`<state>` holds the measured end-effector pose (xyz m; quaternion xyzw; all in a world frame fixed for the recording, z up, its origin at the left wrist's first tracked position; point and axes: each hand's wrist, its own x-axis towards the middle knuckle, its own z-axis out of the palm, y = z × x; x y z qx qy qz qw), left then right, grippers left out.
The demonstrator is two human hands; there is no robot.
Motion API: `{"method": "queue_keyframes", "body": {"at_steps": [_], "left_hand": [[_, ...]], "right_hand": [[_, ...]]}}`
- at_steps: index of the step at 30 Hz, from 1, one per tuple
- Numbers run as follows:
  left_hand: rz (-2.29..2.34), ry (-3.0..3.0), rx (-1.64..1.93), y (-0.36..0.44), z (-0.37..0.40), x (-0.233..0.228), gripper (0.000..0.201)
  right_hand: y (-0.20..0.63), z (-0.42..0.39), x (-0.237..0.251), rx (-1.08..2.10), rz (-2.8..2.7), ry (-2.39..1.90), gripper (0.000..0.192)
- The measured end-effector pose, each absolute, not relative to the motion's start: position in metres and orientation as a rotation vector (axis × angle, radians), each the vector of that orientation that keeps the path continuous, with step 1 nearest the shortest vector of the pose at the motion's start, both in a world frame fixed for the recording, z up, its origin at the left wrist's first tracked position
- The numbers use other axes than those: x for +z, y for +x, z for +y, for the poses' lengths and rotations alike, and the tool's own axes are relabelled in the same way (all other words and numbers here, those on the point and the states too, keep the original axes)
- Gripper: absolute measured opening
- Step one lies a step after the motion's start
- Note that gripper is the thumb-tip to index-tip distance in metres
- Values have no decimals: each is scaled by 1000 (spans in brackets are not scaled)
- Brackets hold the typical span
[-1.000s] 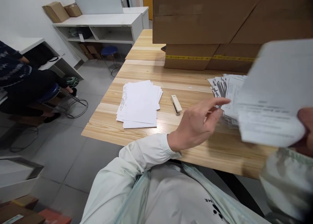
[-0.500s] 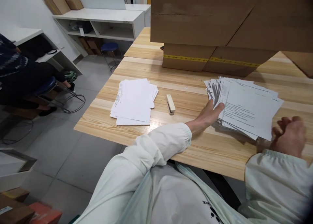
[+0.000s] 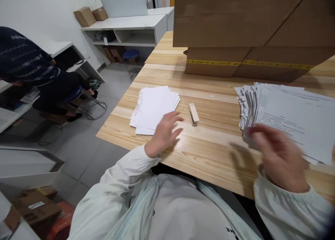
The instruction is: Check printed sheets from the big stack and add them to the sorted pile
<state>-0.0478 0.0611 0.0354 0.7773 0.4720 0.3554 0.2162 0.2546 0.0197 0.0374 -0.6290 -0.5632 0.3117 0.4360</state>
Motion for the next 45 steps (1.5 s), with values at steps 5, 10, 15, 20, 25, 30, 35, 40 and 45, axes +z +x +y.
{"method": "queue_keyframes", "body": {"at_steps": [5, 10, 15, 20, 25, 30, 35, 40, 45], "left_hand": [[1644, 2194, 621, -126, 62, 6, 53], [1715, 2250, 570, -126, 66, -1, 48], [1711, 2156, 742, -127, 71, -5, 15], [1719, 1858, 1069, -126, 65, -10, 16], [1528, 1821, 963, -129, 60, 7, 13], [1435, 1560, 863, -132, 76, 20, 32], [1468, 1533, 893, -123, 89, 13, 37], [1508, 1534, 899, -121, 91, 8, 37], [1491, 1527, 915, -123, 91, 9, 34]], "right_hand": [[152, 56, 44, 2007, -1035, -1084, 37], [104, 85, 29, 2128, -769, -1168, 16], [99, 86, 17, 2123, -679, -1240, 22], [81, 95, 13, 2028, -670, -1188, 19], [60, 111, 3, 1884, -728, -1145, 14], [51, 112, -6, 1822, -837, -1013, 47], [45, 107, -11, 1756, -937, -1055, 50], [46, 107, -13, 1714, -1021, -1041, 48], [46, 106, -15, 1719, -1067, -1024, 49]]}}
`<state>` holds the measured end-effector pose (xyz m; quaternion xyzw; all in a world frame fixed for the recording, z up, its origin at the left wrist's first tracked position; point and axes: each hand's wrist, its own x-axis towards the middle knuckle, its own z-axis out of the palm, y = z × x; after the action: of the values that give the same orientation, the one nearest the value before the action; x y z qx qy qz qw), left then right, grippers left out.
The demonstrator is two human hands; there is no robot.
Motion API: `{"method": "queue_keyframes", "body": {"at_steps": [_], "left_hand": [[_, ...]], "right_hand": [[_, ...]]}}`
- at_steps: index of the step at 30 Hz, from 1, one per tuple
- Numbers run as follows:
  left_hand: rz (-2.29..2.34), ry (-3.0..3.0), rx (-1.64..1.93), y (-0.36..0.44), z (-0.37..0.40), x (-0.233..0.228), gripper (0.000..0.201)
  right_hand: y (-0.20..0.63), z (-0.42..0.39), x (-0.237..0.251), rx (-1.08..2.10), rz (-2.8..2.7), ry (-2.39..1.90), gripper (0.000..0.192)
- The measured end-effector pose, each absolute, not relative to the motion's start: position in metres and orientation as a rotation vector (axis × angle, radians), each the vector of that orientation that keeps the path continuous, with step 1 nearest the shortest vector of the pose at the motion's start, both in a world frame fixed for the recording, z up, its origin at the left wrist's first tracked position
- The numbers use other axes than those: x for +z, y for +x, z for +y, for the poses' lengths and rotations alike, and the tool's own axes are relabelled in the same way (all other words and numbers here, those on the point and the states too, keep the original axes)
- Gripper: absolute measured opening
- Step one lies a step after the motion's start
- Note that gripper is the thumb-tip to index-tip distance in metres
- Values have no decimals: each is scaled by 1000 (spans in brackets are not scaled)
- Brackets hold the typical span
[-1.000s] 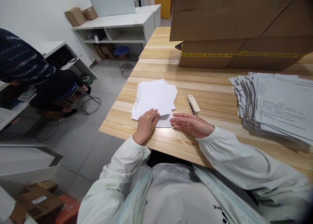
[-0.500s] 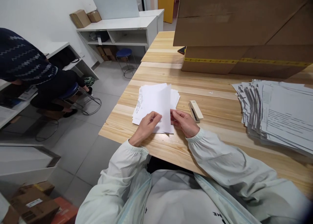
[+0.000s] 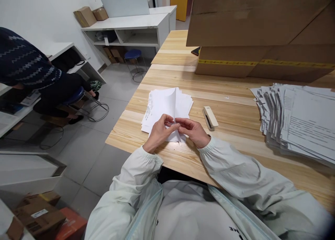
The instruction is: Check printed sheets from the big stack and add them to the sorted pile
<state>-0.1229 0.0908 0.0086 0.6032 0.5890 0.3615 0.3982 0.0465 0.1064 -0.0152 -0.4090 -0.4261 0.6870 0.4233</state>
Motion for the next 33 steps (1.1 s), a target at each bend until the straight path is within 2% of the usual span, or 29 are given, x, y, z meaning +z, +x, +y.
{"method": "queue_keyframes", "body": {"at_steps": [11, 16, 33], "left_hand": [[1467, 1497, 934, -123, 90, 12, 31], [1448, 1528, 927, -124, 90, 10, 26], [1448, 1515, 943, -126, 91, 7, 30]], "right_hand": [[47, 107, -11, 1725, -1065, -1053, 40], [46, 109, -9, 1766, -1011, -1039, 44], [44, 110, -6, 1792, -933, -1097, 52]]}}
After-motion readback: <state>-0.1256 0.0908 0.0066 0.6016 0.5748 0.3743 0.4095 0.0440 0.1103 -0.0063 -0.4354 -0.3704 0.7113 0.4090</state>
